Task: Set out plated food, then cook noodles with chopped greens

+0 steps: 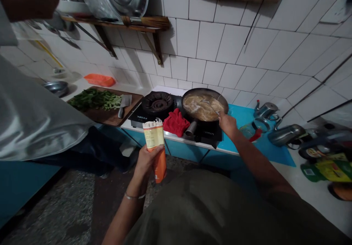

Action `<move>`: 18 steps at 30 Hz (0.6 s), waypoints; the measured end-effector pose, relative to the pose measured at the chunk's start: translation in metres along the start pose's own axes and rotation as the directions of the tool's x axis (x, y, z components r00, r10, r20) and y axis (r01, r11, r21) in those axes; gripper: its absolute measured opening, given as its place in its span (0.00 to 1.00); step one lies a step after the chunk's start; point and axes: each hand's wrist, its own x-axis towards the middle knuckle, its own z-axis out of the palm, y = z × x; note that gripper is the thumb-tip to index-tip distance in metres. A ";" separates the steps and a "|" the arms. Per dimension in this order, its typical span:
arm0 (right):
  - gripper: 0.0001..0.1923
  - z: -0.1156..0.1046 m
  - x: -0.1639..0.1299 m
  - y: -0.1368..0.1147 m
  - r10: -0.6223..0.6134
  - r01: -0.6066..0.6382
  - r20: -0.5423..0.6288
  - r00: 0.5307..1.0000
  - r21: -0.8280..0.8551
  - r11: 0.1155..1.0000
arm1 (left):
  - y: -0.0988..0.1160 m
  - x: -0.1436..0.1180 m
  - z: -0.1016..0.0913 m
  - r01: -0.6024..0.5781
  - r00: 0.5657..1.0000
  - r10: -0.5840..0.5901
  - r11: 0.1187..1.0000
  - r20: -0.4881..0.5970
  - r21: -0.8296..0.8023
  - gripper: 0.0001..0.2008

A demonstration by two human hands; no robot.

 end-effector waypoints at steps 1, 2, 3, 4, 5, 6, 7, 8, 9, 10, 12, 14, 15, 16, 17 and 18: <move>0.18 0.001 -0.004 -0.002 0.007 -0.007 0.005 1.000 0.002 1.000 | 0.000 0.001 0.000 0.004 1.000 -0.004 1.000 0.012 -0.004 0.30; 0.18 0.002 -0.007 -0.004 0.015 -0.015 0.010 1.000 0.001 1.000 | 0.001 0.002 -0.001 0.009 1.000 -0.008 1.000 0.025 -0.008 0.30; 0.17 0.002 -0.011 -0.005 0.021 -0.021 0.015 1.000 -0.001 1.000 | 0.002 0.004 -0.001 0.012 0.999 -0.011 1.000 0.036 -0.011 0.31; 0.17 0.002 -0.015 -0.007 0.025 -0.025 0.018 1.000 -0.002 1.000 | 0.003 0.005 -0.001 0.013 0.999 -0.013 1.000 0.050 -0.014 0.31; 0.17 0.002 -0.018 -0.008 0.029 -0.029 0.018 0.999 -0.004 1.000 | 0.004 0.006 -0.001 0.014 0.998 -0.013 1.000 0.063 -0.018 0.31; 0.17 0.001 -0.023 -0.010 0.033 -0.032 0.017 0.999 -0.005 0.999 | 0.005 0.007 -0.001 0.015 0.997 -0.014 1.000 0.073 -0.020 0.31; 0.17 -0.001 -0.027 -0.011 0.033 -0.033 0.014 0.999 -0.007 0.999 | 0.006 0.008 -0.001 0.018 0.996 -0.016 1.000 0.082 -0.018 0.31; 0.18 -0.003 -0.031 -0.013 0.034 -0.034 0.009 0.999 -0.008 0.999 | 0.007 0.010 -0.002 0.019 0.996 -0.018 1.000 0.089 -0.013 0.30; 0.18 -0.007 -0.036 -0.014 0.035 -0.035 0.003 0.999 -0.010 0.999 | 0.007 0.011 -0.002 0.021 0.995 -0.020 1.000 0.095 -0.005 0.30; 0.18 -0.011 -0.040 -0.015 0.037 -0.037 -0.002 0.999 -0.013 0.999 | 0.007 0.012 -0.002 0.022 0.994 -0.023 1.000 0.103 0.005 0.30; 0.18 -0.021 -0.048 -0.016 0.046 -0.046 -0.020 0.999 -0.019 0.999 | 0.008 0.016 -0.002 0.023 0.992 -0.025 1.000 0.126 0.014 0.30; 0.18 -0.033 -0.055 -0.013 0.054 -0.055 -0.046 0.997 -0.024 0.998 | 0.007 0.019 -0.003 0.036 0.987 -0.036 0.999 0.155 0.005 0.30; 0.18 -0.038 -0.059 -0.011 0.052 -0.054 -0.063 0.997 -0.026 0.998 | 0.007 0.020 -0.003 0.046 0.985 -0.046 0.999 0.165 0.000 0.29; 0.18 -0.044 -0.062 -0.007 0.047 -0.049 -0.085 0.995 -0.029 0.998 | 0.006 0.022 -0.003 0.056 0.984 -0.055 0.998 0.172 -0.002 0.29; 0.18 -0.050 -0.065 -0.002 0.035 -0.039 -0.109 0.993 -0.033 0.999 | 0.005 0.023 -0.003 0.064 0.982 -0.063 0.998 0.178 -0.001 0.28; 0.18 -0.056 -0.068 0.003 0.020 -0.025 -0.133 0.991 -0.040 0.999 | 0.005 0.024 -0.003 0.068 0.981 -0.067 0.998 0.183 0.000 0.27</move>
